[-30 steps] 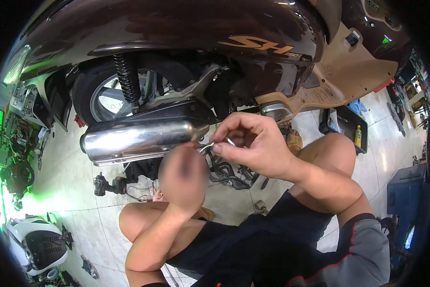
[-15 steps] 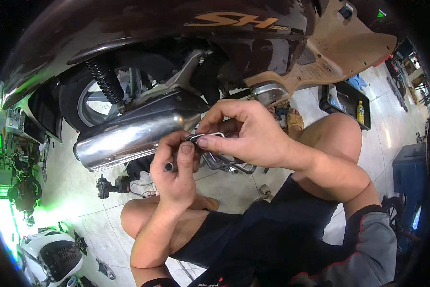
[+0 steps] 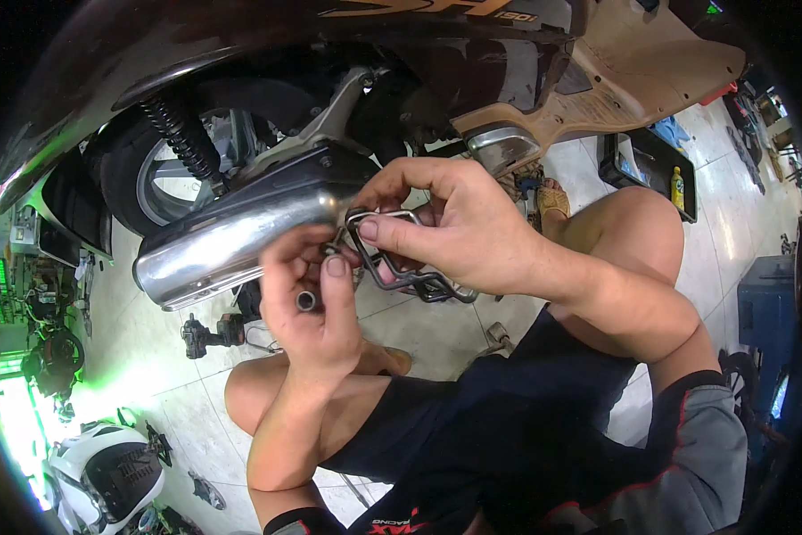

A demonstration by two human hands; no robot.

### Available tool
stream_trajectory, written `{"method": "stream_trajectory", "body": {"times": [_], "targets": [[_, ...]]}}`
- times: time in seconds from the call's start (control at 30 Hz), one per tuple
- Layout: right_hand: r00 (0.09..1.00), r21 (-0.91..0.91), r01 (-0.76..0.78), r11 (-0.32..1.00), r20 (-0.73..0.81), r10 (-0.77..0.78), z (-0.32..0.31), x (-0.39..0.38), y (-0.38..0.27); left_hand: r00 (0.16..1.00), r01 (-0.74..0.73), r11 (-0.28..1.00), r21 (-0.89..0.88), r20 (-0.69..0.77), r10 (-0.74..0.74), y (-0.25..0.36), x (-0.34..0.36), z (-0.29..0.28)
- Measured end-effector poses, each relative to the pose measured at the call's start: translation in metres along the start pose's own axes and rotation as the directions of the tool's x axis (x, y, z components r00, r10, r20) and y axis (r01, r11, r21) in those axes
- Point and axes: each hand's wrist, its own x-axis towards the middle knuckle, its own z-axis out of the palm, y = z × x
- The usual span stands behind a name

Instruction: Disassembling and adjusting components near the exhaust and engine of a motorcycle.

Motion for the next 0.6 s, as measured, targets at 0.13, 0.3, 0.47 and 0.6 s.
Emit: {"method": "stream_trajectory", "body": {"times": [0.13, 0.3, 0.47, 0.6], "targets": [[0.998, 0.011, -0.032, 0.999, -0.046, 0.032, -0.001, -0.001, 0.002, 0.982, -0.160, 0.964, -0.212, -0.133, 0.134, 0.002, -0.001, 0.003], [0.996, -0.040, 0.076, 0.996, -0.045, -0.078, -0.001, 0.000, 0.005, 0.976, -0.195, 0.979, -0.066, 0.086, 0.201, -0.002, 0.005, -0.009], [0.985, -0.119, 0.173, 0.978, 0.005, -0.173, -0.005, 0.000, 0.005, 0.994, -0.059, 0.995, -0.086, 0.087, 0.066, -0.001, 0.004, -0.013], [0.975, -0.170, 0.221, 0.960, 0.079, -0.210, -0.011, 0.001, 0.002, 0.995, -0.068, 0.995, -0.067, 0.074, 0.073, 0.000, 0.004, -0.014]]}}
